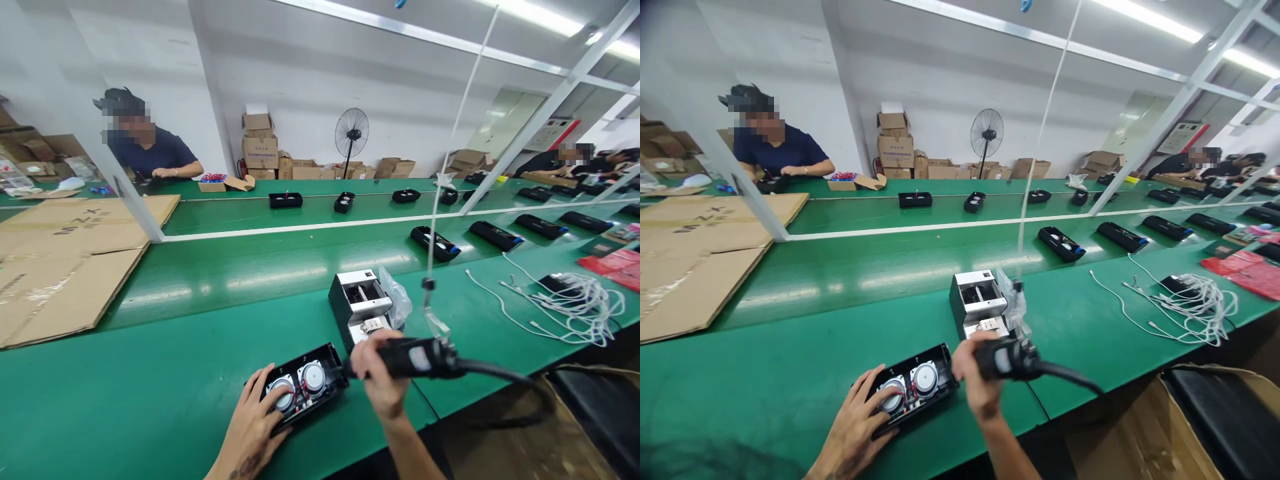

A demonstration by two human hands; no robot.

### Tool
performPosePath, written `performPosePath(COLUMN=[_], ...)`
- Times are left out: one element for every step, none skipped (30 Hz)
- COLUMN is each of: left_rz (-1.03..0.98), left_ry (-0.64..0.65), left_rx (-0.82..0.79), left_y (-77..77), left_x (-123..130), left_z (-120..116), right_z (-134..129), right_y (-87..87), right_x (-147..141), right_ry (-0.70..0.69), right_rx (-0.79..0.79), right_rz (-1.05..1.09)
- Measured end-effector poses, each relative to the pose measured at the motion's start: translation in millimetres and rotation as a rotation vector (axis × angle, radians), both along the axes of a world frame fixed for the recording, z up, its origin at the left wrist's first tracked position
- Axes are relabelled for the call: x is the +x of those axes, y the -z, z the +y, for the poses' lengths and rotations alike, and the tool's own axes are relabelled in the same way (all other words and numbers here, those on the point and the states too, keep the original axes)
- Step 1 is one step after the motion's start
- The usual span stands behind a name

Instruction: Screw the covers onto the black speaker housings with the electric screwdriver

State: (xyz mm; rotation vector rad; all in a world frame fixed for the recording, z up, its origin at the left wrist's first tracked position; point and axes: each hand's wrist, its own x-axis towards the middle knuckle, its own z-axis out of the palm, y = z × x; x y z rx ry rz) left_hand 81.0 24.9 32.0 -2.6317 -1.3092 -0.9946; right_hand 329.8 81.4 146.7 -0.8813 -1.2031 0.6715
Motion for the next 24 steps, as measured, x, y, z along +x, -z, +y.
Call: performPosePath(left_rz=[0.002, 0.015, 0.033, 0.053, 0.068, 0.075, 0.075, 0.076, 0.080, 0.092, 0.109, 0.124, 0.135, 0.138, 0.134, 0.126, 0.119, 0.118, 0.120, 0.123, 0.128, 0.137, 0.148, 0.161], left_ry=[-0.002, -0.003, 0.001, 0.006, 0.013, 0.018, 0.019, 0.022, 0.023, 0.028, 0.035, 0.041, 0.043, 0.043, 0.040, 0.036, 0.034, 0.033, 0.033, 0.034, 0.032, 0.026, 0.018, 0.009], left_rx=[-0.005, -0.005, -0.003, -0.002, 0.003, 0.007, 0.012, 0.018, 0.022, 0.023, 0.027, 0.036, 0.049, 0.064, 0.079, 0.090, 0.090, 0.076, 0.055, 0.032, 0.010, -0.008, -0.022, -0.034], left_y=[-2.0, -3.9, -5.5, -6.8, -7.6, -8.0, -8.3, -8.5, -9.0, -10.2, -12.2, -15.1, -18.9, -23.5, -28.5, -33.6, -38.3, -42.1, -44.8, -46.2, -46.3, -45.2, -43.3, -41.0], left_x=[-4, -8, -10, -11, -12, -12, -12, -12, -13, -14, -15, -16, -16, -16, -14, -12, -8, -3, 3, 8, 14, 19, 24, 28], left_z=[-2, -4, -4, -5, -5, -4, -4, -3, -3, -3, -4, -5, -6, -7, -8, -9, -9, -9, -8, -7, -6, -4, -3, -1], right_z=[11, 23, 34, 44, 53, 60, 65, 67, 68, 66, 62, 57, 50, 43, 36, 31, 26, 24, 24, 26, 30, 35, 41, 46], right_y=[-3.4, -5.5, -6.1, -5.2, -3.3, -0.6, 2.3, 4.9, 7.0, 8.3, 8.8, 8.4, 7.5, 6.0, 4.1, 2.0, -0.2, -2.3, -4.2, -5.6, -6.4, -6.4, -5.7, -4.2], right_x=[15, 29, 42, 52, 60, 65, 68, 69, 69, 68, 66, 64, 62, 60, 59, 59, 59, 59, 60, 62, 63, 64, 65, 66], right_ry=[0.084, 0.177, 0.266, 0.337, 0.370, 0.372, 0.355, 0.327, 0.298, 0.262, 0.217, 0.161, 0.099, 0.038, -0.010, -0.033, -0.026, 0.005, 0.056, 0.117, 0.179, 0.233, 0.279, 0.312], right_rx=[0.023, 0.046, 0.062, 0.067, 0.061, 0.049, 0.034, 0.016, -0.001, -0.021, -0.044, -0.068, -0.089, -0.102, -0.107, -0.098, -0.079, -0.056, -0.030, -0.006, 0.013, 0.029, 0.042, 0.054], right_rz=[0.065, 0.115, 0.147, 0.159, 0.160, 0.150, 0.145, 0.142, 0.134, 0.120, 0.107, 0.100, 0.103, 0.115, 0.135, 0.158, 0.178, 0.188, 0.189, 0.182, 0.171, 0.159, 0.150, 0.146])
